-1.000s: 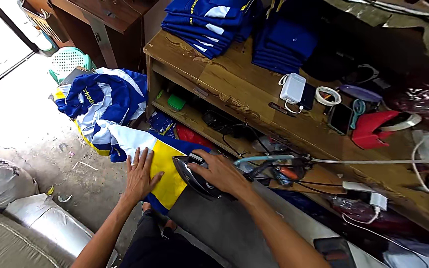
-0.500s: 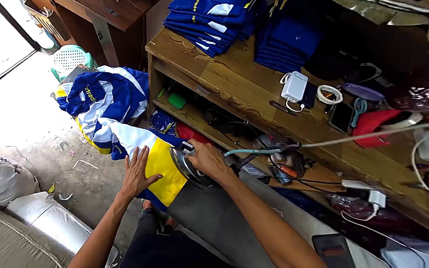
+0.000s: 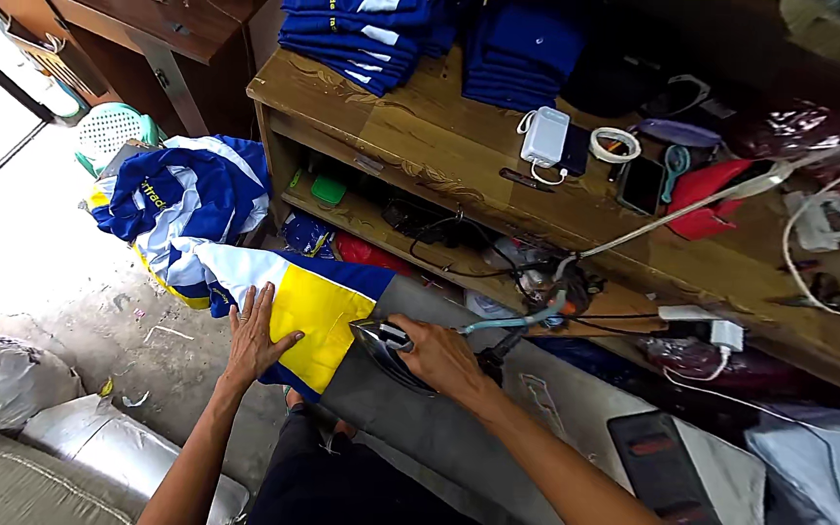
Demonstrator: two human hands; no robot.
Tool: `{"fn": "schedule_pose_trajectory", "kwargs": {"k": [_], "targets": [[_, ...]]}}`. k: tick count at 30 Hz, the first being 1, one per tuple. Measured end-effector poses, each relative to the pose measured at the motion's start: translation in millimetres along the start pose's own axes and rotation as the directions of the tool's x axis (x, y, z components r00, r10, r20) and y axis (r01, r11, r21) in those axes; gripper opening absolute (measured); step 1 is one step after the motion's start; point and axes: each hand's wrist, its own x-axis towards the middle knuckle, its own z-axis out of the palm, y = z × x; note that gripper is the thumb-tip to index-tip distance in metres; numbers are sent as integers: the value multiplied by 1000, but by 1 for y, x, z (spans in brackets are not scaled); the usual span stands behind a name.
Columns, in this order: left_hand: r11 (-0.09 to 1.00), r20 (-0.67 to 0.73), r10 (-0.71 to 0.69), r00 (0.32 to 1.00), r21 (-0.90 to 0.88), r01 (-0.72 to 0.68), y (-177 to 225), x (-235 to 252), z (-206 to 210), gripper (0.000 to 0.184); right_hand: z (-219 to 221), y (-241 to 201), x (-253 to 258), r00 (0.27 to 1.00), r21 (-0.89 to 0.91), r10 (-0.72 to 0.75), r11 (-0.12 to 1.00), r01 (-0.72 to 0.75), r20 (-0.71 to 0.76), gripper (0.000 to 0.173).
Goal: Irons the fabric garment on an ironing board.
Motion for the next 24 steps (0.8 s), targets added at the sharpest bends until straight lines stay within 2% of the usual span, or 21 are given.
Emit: {"fn": "schedule_pose_trajectory", "kwargs": {"k": [4, 9, 14, 16, 17, 18, 19, 20, 22, 24], "targets": [[999, -79, 50, 996, 23, -49, 17, 0, -3, 97, 1, 50, -44, 977, 20, 205, 979, -204, -58, 43], [995, -175, 99, 980, 2, -100, 78, -6, 6, 46, 18, 123, -108, 911, 57, 388, 922, -384, -141, 45], [990, -81, 141, 987, -9, -142, 124, -3, 28, 43, 30, 182, -156, 862, 126, 471, 882, -454, -187, 51], [993, -84, 120, 989, 13, -119, 130, 4, 31, 43, 32, 199, -169, 861, 159, 462, 886, -436, -213, 65], [995, -62, 96, 993, 36, -94, 132, 10, 30, 45, 30, 203, -174, 859, 170, 452, 891, -421, -240, 78], [996, -18, 66, 998, 53, -65, 132, 15, 28, 46, 28, 204, -176, 858, 156, 423, 906, -393, -293, 93], [998, 35, 39, 999, 57, -41, 132, 19, 26, 43, 24, 202, -175, 858, 131, 376, 927, -353, -350, 100], [998, 73, 25, 997, 51, -29, 132, 23, 24, 35, 19, 198, -170, 852, 112, 317, 948, -298, -418, 99], [1000, 123, 30, 992, -3, -30, 135, 25, 20, 22, 11, 176, -150, 830, 176, 232, 971, -164, -507, 80], [996, 141, 42, 989, -80, -31, 138, 19, 19, 19, 18, 143, -123, 851, 391, 221, 920, -20, -476, 55]]}}
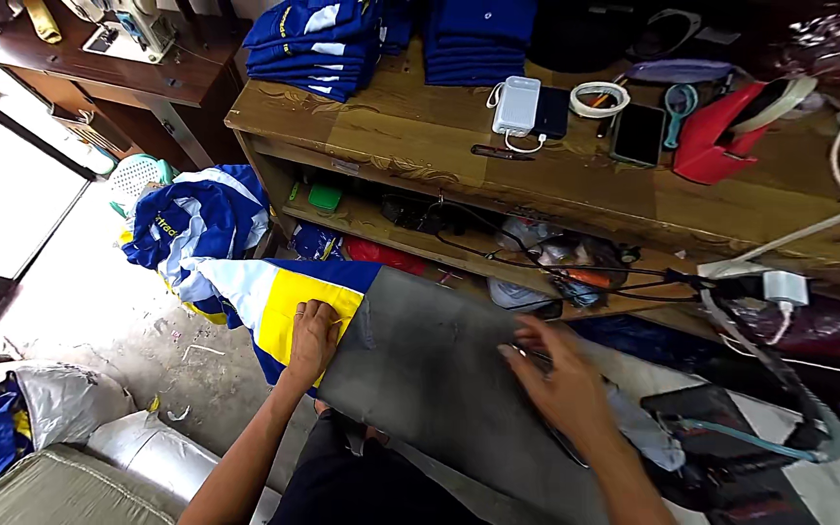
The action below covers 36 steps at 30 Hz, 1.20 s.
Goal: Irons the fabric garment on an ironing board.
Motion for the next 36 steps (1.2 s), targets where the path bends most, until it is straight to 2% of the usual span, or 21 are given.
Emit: {"fn": "schedule_pose_trajectory", "kwargs": {"k": [1, 2, 3, 5, 8, 10, 13, 15, 18, 20, 23, 25, 27, 30, 36], "targets": [[999, 9, -3, 1000, -40, 3, 2, -4, 0, 19, 21, -13, 6, 997, 192, 32, 980, -46, 72, 45], [996, 24, -10, 1000, -86, 12, 3, -8, 0, 21, 42, -27, 11, 978, 400, 71, 905, -146, 195, 37], [991, 33, -14, 999, -133, 19, 4, -13, 0, 22, 63, -42, 16, 929, 544, 104, 785, -297, 356, 32], [976, 11, -5, 1000, -219, 7, 4, -22, -4, 21, 103, -66, 27, 777, 598, 99, 581, -552, 621, 36], [950, -4, 55, 998, -308, -54, 6, -38, -19, 17, 149, -87, 43, 596, 519, 62, 423, -743, 801, 45], [934, 13, 103, 995, -346, -92, 5, -48, -28, 17, 170, -97, 53, 567, 520, 58, 332, -787, 821, 43], [928, 37, 126, 991, -359, -104, 3, -52, -31, 19, 187, -106, 64, 630, 606, 81, 200, -770, 773, 21], [942, 30, 118, 993, -321, -103, 4, -46, -28, 21, 190, -109, 69, 679, 651, 80, 221, -726, 730, 14], [974, -61, 139, 988, -174, -147, 7, -28, -22, 21, 187, -111, 75, 752, 705, 33, 322, -632, 658, 13], [977, -119, 176, 977, -97, -188, 7, -17, -16, 20, 185, -110, 78, 777, 719, 21, 362, -593, 629, 15], [978, -136, 186, 973, -75, -197, 7, -8, -14, 19, 185, -108, 82, 795, 724, -7, 418, -549, 607, 21], [979, -106, 156, 982, -115, -168, 9, -5, -17, 20, 182, -103, 83, 796, 741, -99, 447, -501, 597, 20], [971, -24, 80, 996, -225, -84, 10, -1, -26, 19, 180, -99, 83, 812, 773, -181, 472, -424, 556, 12], [943, 76, 10, 997, -333, 16, 8, 7, -35, 19, 177, -101, 84, 840, 779, -204, 528, -338, 503, 9], [982, 46, 61, 997, -180, -52, 8, 10, -29, 23, 181, -103, 89, 866, 756, -210, 605, -249, 453, 17]]}}
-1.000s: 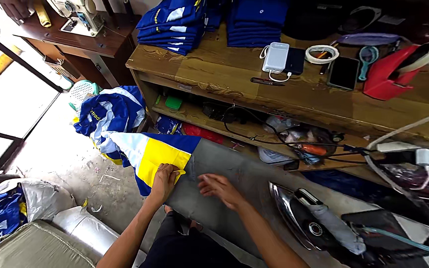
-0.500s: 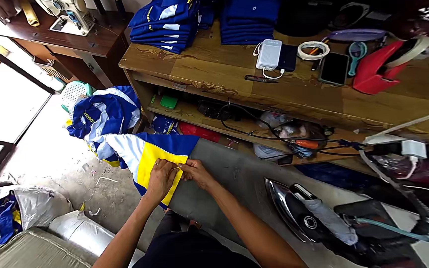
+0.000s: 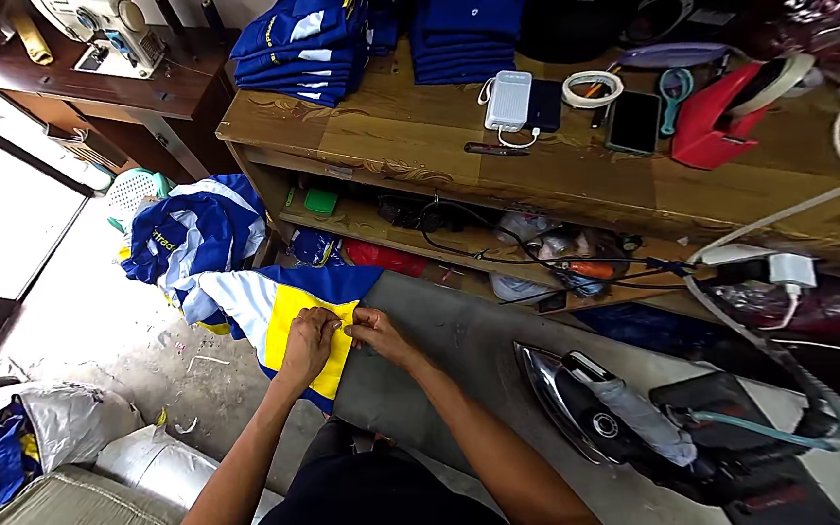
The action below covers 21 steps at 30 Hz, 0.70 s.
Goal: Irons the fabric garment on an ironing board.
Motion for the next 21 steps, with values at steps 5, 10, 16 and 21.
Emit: {"fn": "schedule_pose_trajectory", "kwargs": {"k": [5, 10, 16, 21], "targets": [[994, 166, -60, 984, -77, 74, -5, 3, -4, 29, 6, -3, -1, 999, -146, -15, 989, 9, -43, 18], [968, 181, -70, 981, -226, 111, -13, 3, -5, 26, 9, -13, 0, 995, -385, -34, 923, -3, -90, 24], [980, 195, -71, 978, -170, 105, -9, 0, -14, 24, 11, -11, 1, 997, -364, -20, 931, -10, -78, 24], [999, 185, -32, 982, 12, 31, -1, 1, -13, 26, 17, -27, -2, 996, -546, -61, 837, 18, -61, 25]]}}
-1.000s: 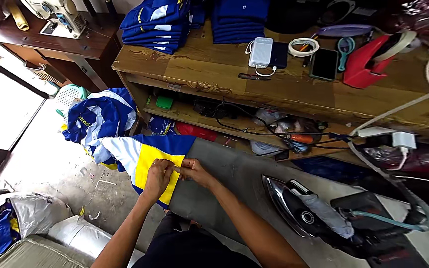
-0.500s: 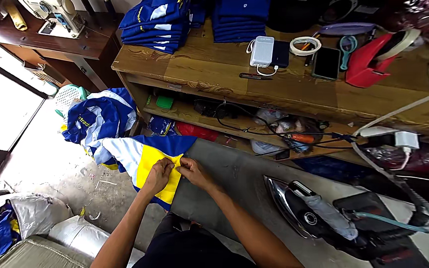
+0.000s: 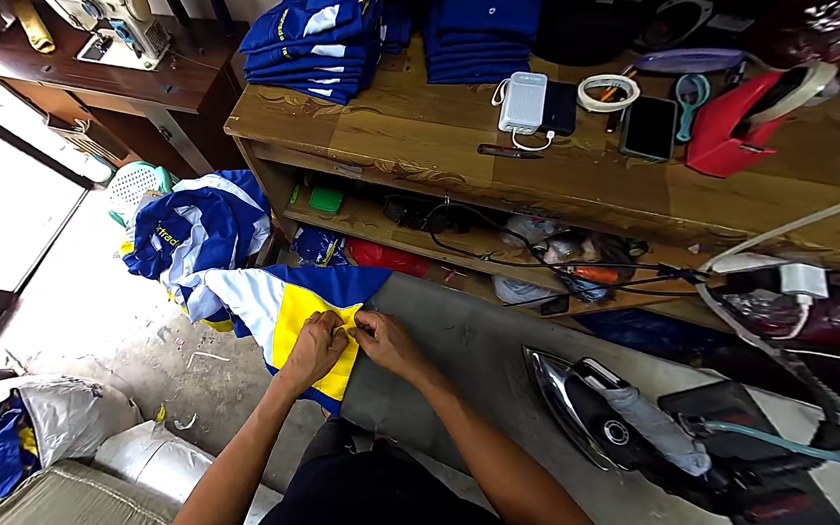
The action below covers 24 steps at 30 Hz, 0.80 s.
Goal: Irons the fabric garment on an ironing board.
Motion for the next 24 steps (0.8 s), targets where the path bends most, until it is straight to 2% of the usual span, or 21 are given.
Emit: {"fn": "schedule_pose_trajectory", "kwargs": {"k": [4, 10, 12, 14, 16, 19, 24], "targets": [[1000, -3, 7, 1000, -11, -7, 0, 0, 3, 26, -2, -3, -2, 999, -74, -36, 997, 34, -24, 24], [966, -143, 218, 966, 174, -192, -6, -1, 10, 22, -5, -3, -2, 999, -35, -52, 998, 52, -7, 23], [989, -95, 140, 986, 52, -135, -3, 0, 3, 23, -4, 2, 0, 998, 25, -67, 997, 68, -12, 23], [986, -22, 55, 998, -156, -57, -7, 2, -2, 22, -1, 13, 2, 996, 162, -91, 982, 91, -13, 21], [956, 26, 47, 999, -293, -37, -13, 5, -6, 18, 1, 19, 5, 995, 325, -96, 941, 90, 2, 19], [947, 54, 37, 998, -321, -18, -13, 6, -10, 20, 1, 20, 6, 995, 481, -102, 873, 80, 19, 19], [936, 75, 60, 995, -351, -30, -17, 6, -10, 20, 6, 24, 10, 994, 513, -106, 853, 93, -3, 16]]}}
